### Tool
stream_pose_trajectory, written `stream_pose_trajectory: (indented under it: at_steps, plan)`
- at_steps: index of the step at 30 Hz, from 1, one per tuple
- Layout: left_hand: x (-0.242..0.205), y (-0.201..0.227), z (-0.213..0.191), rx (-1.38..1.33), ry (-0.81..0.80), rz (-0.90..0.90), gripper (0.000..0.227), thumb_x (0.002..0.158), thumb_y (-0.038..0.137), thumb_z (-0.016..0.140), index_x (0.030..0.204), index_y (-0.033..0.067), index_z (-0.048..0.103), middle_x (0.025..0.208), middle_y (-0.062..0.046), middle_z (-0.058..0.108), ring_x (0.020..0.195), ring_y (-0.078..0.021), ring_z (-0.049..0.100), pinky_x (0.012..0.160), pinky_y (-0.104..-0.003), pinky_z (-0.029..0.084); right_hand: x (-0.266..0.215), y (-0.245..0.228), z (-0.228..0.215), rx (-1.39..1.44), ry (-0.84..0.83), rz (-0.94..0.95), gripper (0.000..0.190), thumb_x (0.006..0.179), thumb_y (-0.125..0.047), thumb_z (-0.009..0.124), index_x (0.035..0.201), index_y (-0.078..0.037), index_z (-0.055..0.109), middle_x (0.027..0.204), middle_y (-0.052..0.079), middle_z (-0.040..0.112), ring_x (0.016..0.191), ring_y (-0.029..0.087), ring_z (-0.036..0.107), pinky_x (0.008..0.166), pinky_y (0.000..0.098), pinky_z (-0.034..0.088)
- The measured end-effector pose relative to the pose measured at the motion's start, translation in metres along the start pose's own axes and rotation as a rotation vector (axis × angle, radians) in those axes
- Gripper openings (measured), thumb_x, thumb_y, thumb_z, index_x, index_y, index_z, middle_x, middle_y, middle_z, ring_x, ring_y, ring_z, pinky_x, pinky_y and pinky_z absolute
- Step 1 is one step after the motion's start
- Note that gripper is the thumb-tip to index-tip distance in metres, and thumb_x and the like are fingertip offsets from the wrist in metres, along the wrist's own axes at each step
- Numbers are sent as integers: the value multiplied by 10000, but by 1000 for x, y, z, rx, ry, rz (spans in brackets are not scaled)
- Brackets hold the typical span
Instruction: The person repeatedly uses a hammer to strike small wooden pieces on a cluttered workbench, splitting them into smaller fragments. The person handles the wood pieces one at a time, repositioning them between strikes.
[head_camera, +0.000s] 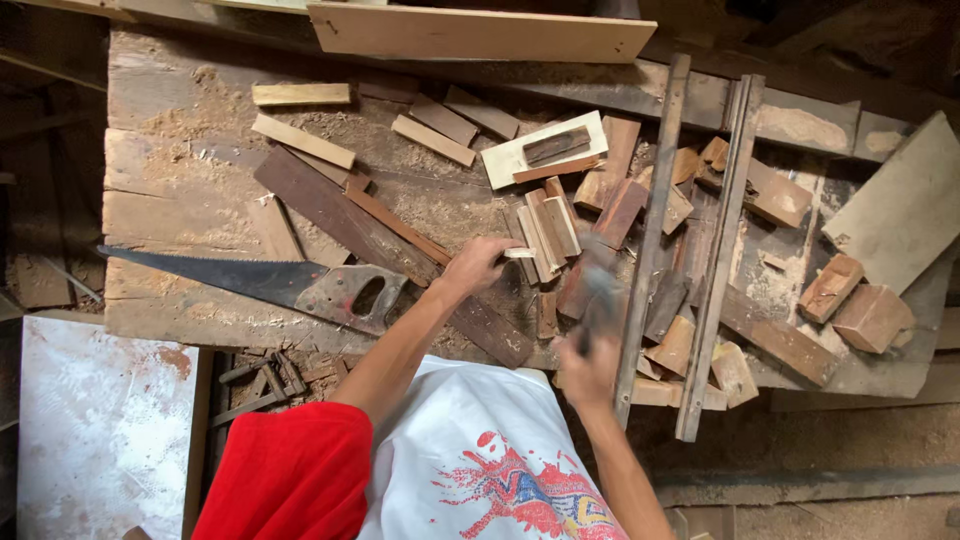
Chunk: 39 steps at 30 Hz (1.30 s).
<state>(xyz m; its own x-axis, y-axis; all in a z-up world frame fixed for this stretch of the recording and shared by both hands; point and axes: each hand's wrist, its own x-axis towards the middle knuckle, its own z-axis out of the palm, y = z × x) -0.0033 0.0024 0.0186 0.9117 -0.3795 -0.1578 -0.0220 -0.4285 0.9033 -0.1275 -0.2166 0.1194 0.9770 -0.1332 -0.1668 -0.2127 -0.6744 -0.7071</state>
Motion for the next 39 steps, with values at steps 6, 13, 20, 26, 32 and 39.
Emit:
stream_pose_trajectory:
  at_steps: [6,13,20,26,32,39]
  plan:
    - [-24,-12,8,-567,8,116,311,1061,-82,564,1324,18,697,1340,-144,697,1236,-332,640,1074,-402,466,-18,3,4,-80,-246,126,200,668,-132,861,742,-4,727,559,50,617,516,152,543,500,344,466]
    - [-13,-15,3,-69,90,76,460,807,-20,686,1252,97,701,1175,-126,750,999,-289,731,901,-367,570,-25,-30,-47,647,-81,231,314,861,-40,769,652,-76,538,545,-21,486,438,66,415,418,261,294]
    - [-5,-14,-2,-51,30,-15,496,807,-41,668,1267,139,711,1111,-147,756,940,-330,742,892,-405,573,2,-7,5,173,-204,348,218,788,-67,771,638,-65,613,555,18,593,480,79,525,461,269,382]
    - [-11,-14,0,-42,134,75,508,762,-41,701,1246,113,708,1122,-177,739,981,-373,708,866,-427,562,9,-3,-31,127,-130,249,247,785,-120,783,636,-9,619,539,52,549,502,167,501,475,373,390]
    - [-4,-12,0,-18,42,-97,473,853,-14,672,1288,167,714,1081,-187,732,905,-362,716,818,-441,555,4,-22,-8,135,107,4,211,799,-107,786,772,29,627,670,79,598,610,233,541,550,402,413]
    - [-7,-35,11,38,214,139,390,802,2,739,1184,64,687,1066,-203,726,974,-406,685,859,-453,547,11,-27,-17,108,-254,199,114,739,-92,750,828,-24,764,707,129,746,635,197,668,590,365,533]
